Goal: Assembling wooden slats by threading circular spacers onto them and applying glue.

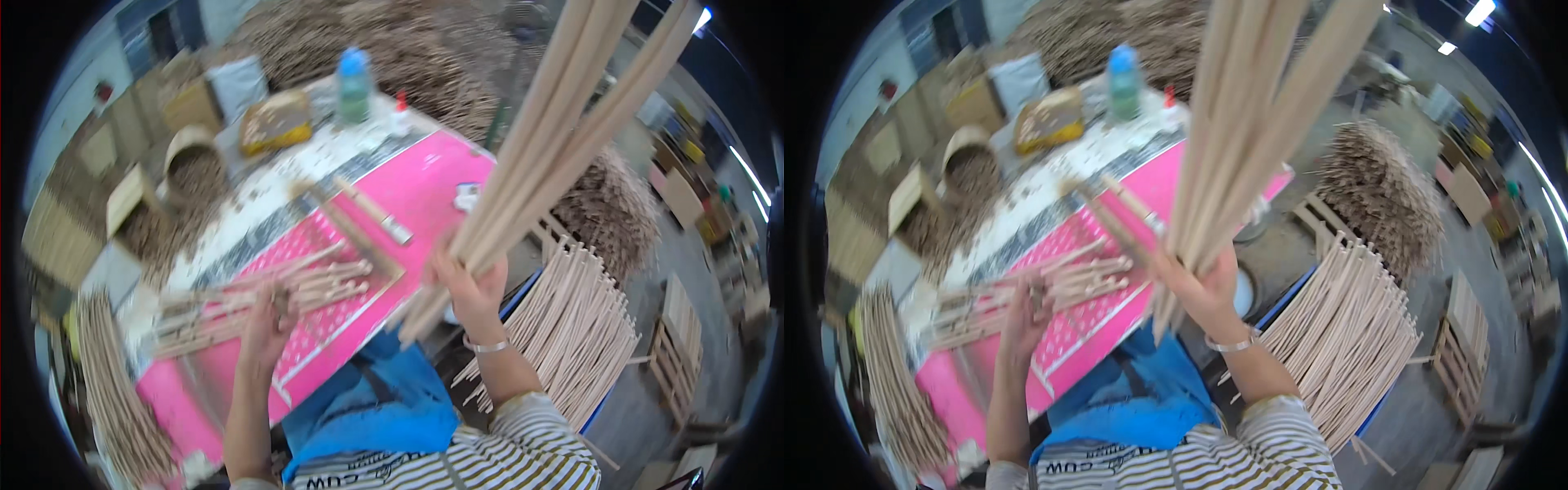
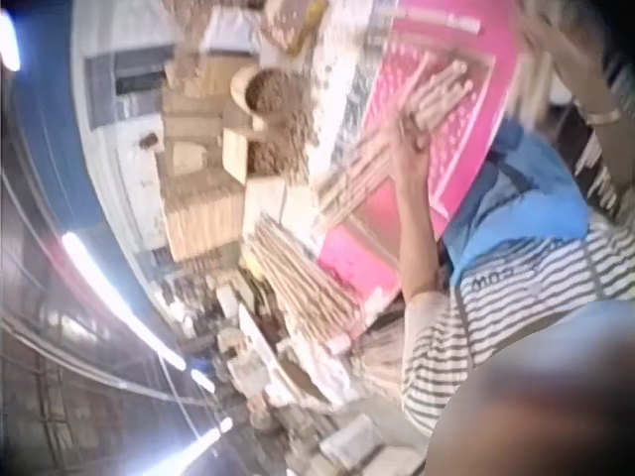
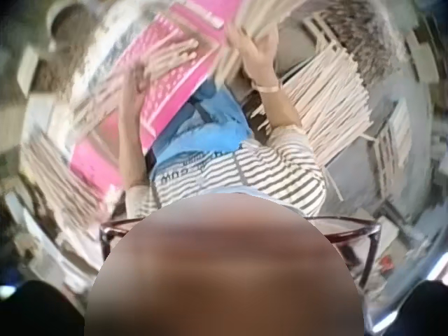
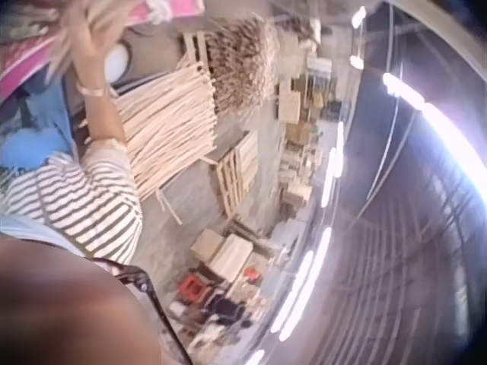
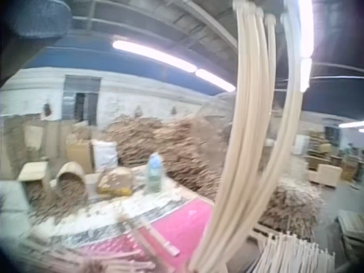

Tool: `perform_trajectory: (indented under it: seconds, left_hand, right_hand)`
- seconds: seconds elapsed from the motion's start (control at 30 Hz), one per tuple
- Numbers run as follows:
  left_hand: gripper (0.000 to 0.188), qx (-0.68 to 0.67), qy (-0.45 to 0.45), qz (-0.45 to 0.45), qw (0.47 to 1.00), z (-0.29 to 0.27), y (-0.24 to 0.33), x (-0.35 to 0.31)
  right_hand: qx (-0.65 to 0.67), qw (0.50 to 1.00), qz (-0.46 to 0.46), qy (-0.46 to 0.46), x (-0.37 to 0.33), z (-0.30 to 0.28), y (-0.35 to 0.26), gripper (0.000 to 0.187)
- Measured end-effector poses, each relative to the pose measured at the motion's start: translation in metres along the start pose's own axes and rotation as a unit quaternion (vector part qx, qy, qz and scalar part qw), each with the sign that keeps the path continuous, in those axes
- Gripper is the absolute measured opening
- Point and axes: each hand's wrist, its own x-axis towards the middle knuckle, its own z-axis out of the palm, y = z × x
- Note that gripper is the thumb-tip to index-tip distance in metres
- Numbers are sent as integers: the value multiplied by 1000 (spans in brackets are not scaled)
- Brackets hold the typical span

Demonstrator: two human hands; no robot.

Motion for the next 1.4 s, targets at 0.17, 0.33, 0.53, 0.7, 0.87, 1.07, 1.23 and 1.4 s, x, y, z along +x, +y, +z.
perform_trajectory:
  seconds: [0.17, 0.33, 0.53, 0.7, 0.87, 1.07, 1.23, 1.4]
  left_hand:
    - [21, 107, -85, 162, 977, 30, 61, -53]
    - [26, 230, -37, 258, 938, 48, 81, -97]
    - [66, 555, -5, 411, 723, 60, 88, -93]
    - [71, 718, 37, 469, 513, 107, 87, -77]
    - [29, 711, 29, 468, 524, 92, 75, -67]
    - [25, 786, 63, 416, 453, 34, 72, -49]
    - [26, 836, 56, 350, 418, -54, 52, -64]
    - [31, 869, -45, 239, 430, -70, 53, -79]
  right_hand:
    - [90, 982, -18, -164, 25, 107, 11, 23]
    - [11, 976, 101, -191, -22, 134, 114, 25]
    - [48, 966, 160, -196, -63, 148, 161, 21]
    - [102, 968, 120, -194, -92, 169, 201, 42]
    - [48, 972, 71, -220, -114, 189, 230, 67]
    - [-91, 890, 98, -436, -91, 169, 188, 58]
    - [-377, 783, -257, -422, -65, 133, 107, 71]
    - [-512, 633, -203, -544, -58, 88, 151, 76]
